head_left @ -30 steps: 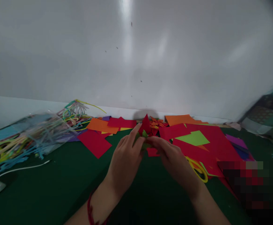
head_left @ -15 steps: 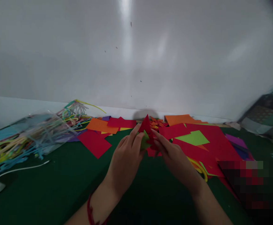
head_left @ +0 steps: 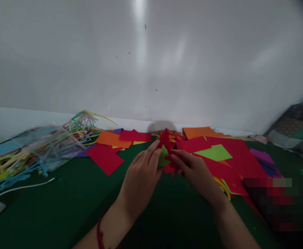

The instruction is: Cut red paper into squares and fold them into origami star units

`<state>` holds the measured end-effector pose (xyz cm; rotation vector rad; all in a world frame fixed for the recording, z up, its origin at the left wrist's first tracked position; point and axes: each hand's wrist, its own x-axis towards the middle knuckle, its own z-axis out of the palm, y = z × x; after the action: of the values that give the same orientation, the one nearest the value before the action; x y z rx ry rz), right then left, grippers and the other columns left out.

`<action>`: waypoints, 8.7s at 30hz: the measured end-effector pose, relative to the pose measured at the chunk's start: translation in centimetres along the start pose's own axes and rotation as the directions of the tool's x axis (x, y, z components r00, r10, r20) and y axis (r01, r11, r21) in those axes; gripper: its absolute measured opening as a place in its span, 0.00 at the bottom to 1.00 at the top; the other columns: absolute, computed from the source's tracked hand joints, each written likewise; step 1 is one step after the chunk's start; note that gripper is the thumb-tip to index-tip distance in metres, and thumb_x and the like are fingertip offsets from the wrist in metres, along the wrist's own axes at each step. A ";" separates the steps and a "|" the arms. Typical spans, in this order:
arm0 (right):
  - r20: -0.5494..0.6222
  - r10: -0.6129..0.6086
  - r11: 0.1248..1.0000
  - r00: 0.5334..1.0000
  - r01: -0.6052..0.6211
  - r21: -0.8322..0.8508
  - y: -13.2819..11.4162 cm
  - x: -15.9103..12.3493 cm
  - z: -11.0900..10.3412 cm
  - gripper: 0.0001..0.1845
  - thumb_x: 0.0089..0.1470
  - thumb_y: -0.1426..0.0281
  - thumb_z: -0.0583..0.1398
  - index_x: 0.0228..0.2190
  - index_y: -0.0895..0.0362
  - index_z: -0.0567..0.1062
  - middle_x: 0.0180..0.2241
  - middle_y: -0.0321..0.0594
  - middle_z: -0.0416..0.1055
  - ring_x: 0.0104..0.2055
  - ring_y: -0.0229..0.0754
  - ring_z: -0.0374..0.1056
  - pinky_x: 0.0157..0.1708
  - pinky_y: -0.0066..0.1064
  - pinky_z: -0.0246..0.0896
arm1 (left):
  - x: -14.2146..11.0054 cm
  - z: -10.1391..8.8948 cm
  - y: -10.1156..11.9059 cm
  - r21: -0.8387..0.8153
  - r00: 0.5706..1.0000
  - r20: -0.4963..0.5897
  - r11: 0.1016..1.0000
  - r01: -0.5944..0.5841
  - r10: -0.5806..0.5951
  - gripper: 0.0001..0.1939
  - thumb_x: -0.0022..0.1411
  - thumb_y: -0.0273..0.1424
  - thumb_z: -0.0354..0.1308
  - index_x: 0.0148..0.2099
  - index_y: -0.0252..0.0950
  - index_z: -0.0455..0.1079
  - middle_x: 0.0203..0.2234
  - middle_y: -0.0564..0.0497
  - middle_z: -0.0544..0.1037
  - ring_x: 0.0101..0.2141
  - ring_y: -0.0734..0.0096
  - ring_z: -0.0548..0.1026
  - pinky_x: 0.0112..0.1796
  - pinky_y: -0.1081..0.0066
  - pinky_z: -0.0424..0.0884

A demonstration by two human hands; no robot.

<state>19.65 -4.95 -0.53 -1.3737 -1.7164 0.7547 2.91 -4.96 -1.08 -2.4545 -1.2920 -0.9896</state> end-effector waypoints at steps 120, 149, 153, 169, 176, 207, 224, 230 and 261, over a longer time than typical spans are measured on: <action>-0.282 -0.383 0.920 0.880 0.336 -0.201 0.2 -0.2 1.5 0.02 0.54 0.70 0.57 0.31 0.55 0.70 0.33 0.39 0.72 0.36 0.40 0.69 0.36 0.32 0.65 | 0.6 1.9 -1.1 -0.822 0.708 0.568 -0.237 0.518 -0.420 0.14 0.53 0.33 0.60 0.42 0.31 0.71 0.36 0.45 0.77 0.35 0.68 0.75 0.38 0.70 0.68; -0.348 -0.355 0.930 0.868 0.288 -0.230 0.7 0.0 2.2 0.06 0.51 0.73 0.58 0.32 0.53 0.74 0.33 0.38 0.73 0.36 0.41 0.69 0.37 0.32 0.65 | 0.6 1.8 -0.4 -0.771 0.799 0.304 0.359 0.527 -0.519 0.12 0.53 0.35 0.58 0.40 0.38 0.72 0.32 0.51 0.77 0.31 0.68 0.73 0.32 0.71 0.66; -0.358 -0.364 0.929 0.860 0.305 -0.212 0.7 0.0 2.3 0.06 0.52 0.72 0.57 0.32 0.53 0.74 0.32 0.38 0.72 0.35 0.41 0.69 0.35 0.32 0.65 | 0.6 1.4 0.0 -0.741 0.810 0.269 0.424 0.520 -0.522 0.08 0.53 0.35 0.57 0.35 0.37 0.72 0.27 0.53 0.76 0.27 0.70 0.71 0.28 0.73 0.64; -0.211 -0.290 0.945 0.933 0.246 -0.214 0.8 0.1 1.9 0.06 0.50 0.71 0.59 0.34 0.54 0.72 0.31 0.37 0.73 0.34 0.41 0.70 0.33 0.32 0.66 | 0.6 1.3 -1.5 -0.760 0.863 0.318 0.439 0.479 -0.391 0.10 0.56 0.34 0.55 0.40 0.40 0.73 0.32 0.51 0.77 0.32 0.68 0.72 0.32 0.71 0.65; -0.242 -0.472 0.871 0.848 0.406 -0.277 1.0 -0.1 2.6 0.05 0.53 0.76 0.56 0.32 0.54 0.70 0.35 0.41 0.72 0.39 0.42 0.68 0.38 0.33 0.65 | 0.9 1.6 -1.3 -0.802 0.847 0.265 0.383 0.459 -0.461 0.09 0.54 0.30 0.56 0.40 0.38 0.71 0.35 0.50 0.76 0.37 0.66 0.72 0.40 0.69 0.66; -0.157 -0.594 0.761 0.789 0.488 -0.428 0.3 -0.5 3.8 0.06 0.54 0.79 0.54 0.31 0.57 0.68 0.34 0.43 0.70 0.39 0.42 0.65 0.39 0.34 0.63 | 0.7 2.9 -1.0 -0.859 0.749 0.304 0.170 0.483 -0.589 0.07 0.51 0.25 0.55 0.35 0.36 0.61 0.28 0.54 0.69 0.33 0.71 0.69 0.36 0.70 0.64; -0.171 -0.580 0.780 0.797 0.482 -0.399 0.4 -0.6 4.1 0.05 0.53 0.78 0.55 0.30 0.57 0.68 0.34 0.42 0.70 0.37 0.41 0.65 0.36 0.31 0.62 | 0.7 2.9 -1.1 -0.844 0.738 0.307 0.187 0.503 -0.601 0.09 0.49 0.24 0.54 0.34 0.37 0.59 0.29 0.53 0.70 0.34 0.70 0.71 0.36 0.69 0.66; -0.170 -0.578 0.783 0.798 0.483 -0.392 0.3 -0.7 4.1 0.06 0.53 0.78 0.55 0.30 0.56 0.69 0.33 0.43 0.70 0.37 0.41 0.66 0.36 0.32 0.63 | 0.8 2.8 -1.2 -0.844 0.742 0.308 0.188 0.502 -0.596 0.08 0.49 0.24 0.55 0.34 0.37 0.60 0.29 0.53 0.71 0.34 0.70 0.71 0.36 0.69 0.66; -0.288 -0.347 0.938 0.892 0.325 -0.126 0.7 -0.1 3.3 0.03 0.51 0.73 0.58 0.26 0.56 0.71 0.29 0.39 0.72 0.32 0.40 0.69 0.32 0.31 0.65 | 0.8 1.8 -1.6 -0.759 0.816 0.255 0.416 0.501 -0.518 0.06 0.57 0.32 0.53 0.29 0.36 0.63 0.22 0.55 0.68 0.25 0.72 0.65 0.27 0.73 0.60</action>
<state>17.17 -4.74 -2.82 -1.1278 -1.6810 0.2679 2.83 -2.65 -2.18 -2.5854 -1.9952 -2.1932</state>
